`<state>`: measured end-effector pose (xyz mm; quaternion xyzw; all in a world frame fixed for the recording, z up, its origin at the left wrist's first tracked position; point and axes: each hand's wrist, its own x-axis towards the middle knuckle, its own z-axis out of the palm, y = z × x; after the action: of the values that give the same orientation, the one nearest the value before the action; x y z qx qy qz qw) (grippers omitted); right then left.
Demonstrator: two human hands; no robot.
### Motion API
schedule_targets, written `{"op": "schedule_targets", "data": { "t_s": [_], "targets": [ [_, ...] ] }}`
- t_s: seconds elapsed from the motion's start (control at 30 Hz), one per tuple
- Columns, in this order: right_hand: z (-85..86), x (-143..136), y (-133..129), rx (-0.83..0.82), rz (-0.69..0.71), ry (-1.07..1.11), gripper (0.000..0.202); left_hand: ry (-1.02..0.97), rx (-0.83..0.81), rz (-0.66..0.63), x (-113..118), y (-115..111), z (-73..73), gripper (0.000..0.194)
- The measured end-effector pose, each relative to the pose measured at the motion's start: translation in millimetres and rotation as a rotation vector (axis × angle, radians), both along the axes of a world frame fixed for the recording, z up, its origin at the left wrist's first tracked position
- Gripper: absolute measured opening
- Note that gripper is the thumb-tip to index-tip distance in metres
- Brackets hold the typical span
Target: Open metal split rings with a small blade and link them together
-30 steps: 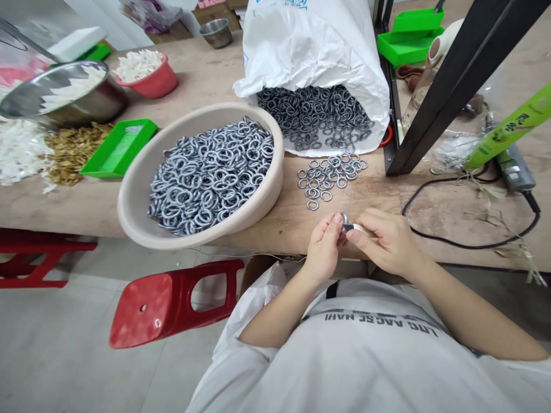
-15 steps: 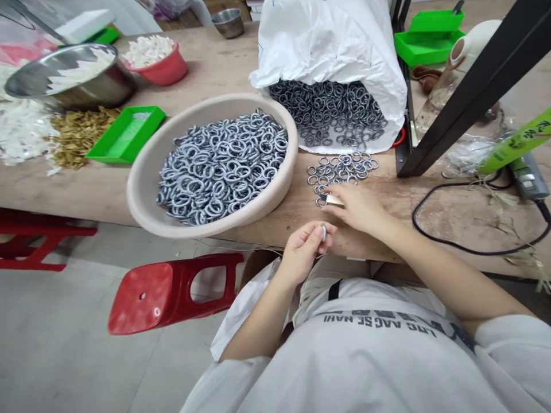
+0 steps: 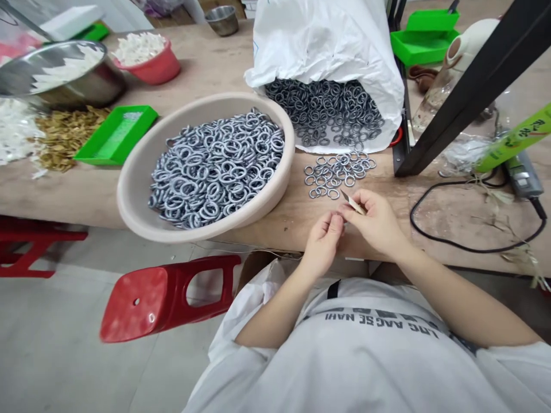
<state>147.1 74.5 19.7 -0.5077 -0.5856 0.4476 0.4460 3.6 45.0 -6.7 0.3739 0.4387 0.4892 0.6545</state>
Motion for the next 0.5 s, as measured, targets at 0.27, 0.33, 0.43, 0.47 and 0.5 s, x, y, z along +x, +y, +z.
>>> {"op": "schedule_targets", "data": {
  "t_s": [0.27,0.33,0.43,0.47,0.5],
  "targets": [
    [2.6,25,-27,0.082,0.02,-0.029,0.028,-0.105,-0.018,-0.059,26,-10,15.2,0.045],
    [3.1,31,-25,0.08,0.039,-0.062,0.032,-0.116,-0.041,-0.099,25,-11,18.8,0.047],
    [8.1,38,-30,0.19,0.139,-0.255,0.031,-0.154,-0.082,-0.092,24,-11,23.1,0.046],
    [10.4,39,-33,0.237,0.174,-0.326,0.032,-0.167,-0.098,-0.081,24,-11,24.3,0.045],
    [12.7,39,-37,0.277,0.201,-0.387,0.033,-0.177,-0.113,-0.072,25,-10,25.4,0.045]
  ]
}}
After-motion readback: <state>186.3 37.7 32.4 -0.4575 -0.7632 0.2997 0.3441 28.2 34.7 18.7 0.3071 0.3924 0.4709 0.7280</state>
